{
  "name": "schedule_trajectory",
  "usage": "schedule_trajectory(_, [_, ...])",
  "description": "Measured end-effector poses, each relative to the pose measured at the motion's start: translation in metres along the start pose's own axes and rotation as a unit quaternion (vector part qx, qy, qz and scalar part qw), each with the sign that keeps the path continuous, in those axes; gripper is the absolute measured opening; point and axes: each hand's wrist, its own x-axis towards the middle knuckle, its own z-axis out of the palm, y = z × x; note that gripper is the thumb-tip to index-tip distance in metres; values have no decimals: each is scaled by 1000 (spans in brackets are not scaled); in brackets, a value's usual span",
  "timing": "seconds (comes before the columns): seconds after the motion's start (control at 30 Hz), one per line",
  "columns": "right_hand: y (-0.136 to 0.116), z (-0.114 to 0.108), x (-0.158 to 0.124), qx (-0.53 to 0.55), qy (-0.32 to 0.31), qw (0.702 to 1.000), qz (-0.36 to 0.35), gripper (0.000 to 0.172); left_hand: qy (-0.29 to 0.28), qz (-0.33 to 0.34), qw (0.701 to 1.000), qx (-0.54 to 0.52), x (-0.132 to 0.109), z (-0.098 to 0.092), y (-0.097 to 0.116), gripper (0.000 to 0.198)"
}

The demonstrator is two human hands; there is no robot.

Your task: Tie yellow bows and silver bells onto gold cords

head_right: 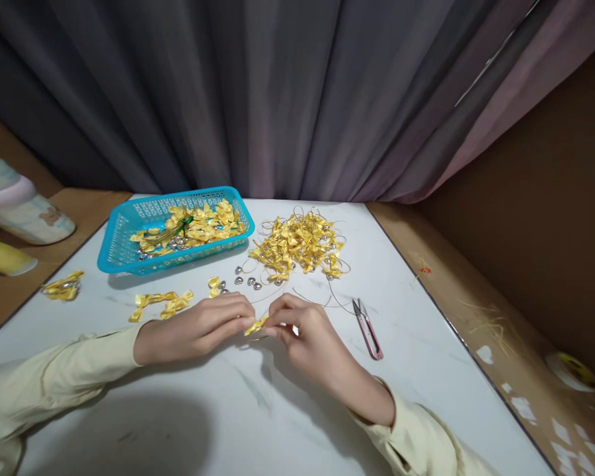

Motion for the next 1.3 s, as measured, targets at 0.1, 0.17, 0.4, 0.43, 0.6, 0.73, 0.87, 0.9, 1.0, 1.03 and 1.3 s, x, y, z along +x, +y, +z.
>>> schedule_trajectory(0.1, [-1,-2,2,2,4,1000,3,14,58,-69,996,-21,-1,8,-1,25])
schedule_trajectory(0.17, [-2,-2,4,8,4,1000,5,14,76,-89,992,-42,-3,15,-1,26])
schedule_trajectory(0.4, [-3,2,12,-9,2,999,39,15,123,-74,989,-35,-2,34,-4,27])
schedule_trajectory(0.43, [-3,3,12,-11,2,999,42,16,125,-69,989,-28,-2,35,-5,26])
schedule_trajectory(0.6, [0,8,13,-20,1,998,57,17,130,-53,990,1,0,41,-11,22])
schedule_trajectory(0.73, [1,11,12,-40,7,998,44,18,145,-32,989,12,0,45,-14,22])
schedule_trajectory(0.87, [2,14,9,-74,24,997,27,19,158,-21,987,7,0,46,-15,22])
schedule_trajectory(0.9, [2,15,8,-75,27,997,24,19,157,-24,987,0,-1,45,-15,22])
schedule_trajectory(1.0, [3,17,7,-69,34,997,15,21,151,-43,987,-26,-1,45,-15,21])
schedule_trajectory(1.03, [3,18,7,-67,36,997,13,21,148,-52,987,-32,-1,45,-15,21])
schedule_trajectory(1.3, [5,20,9,-62,47,996,33,20,145,-75,985,-62,-1,48,-17,20])
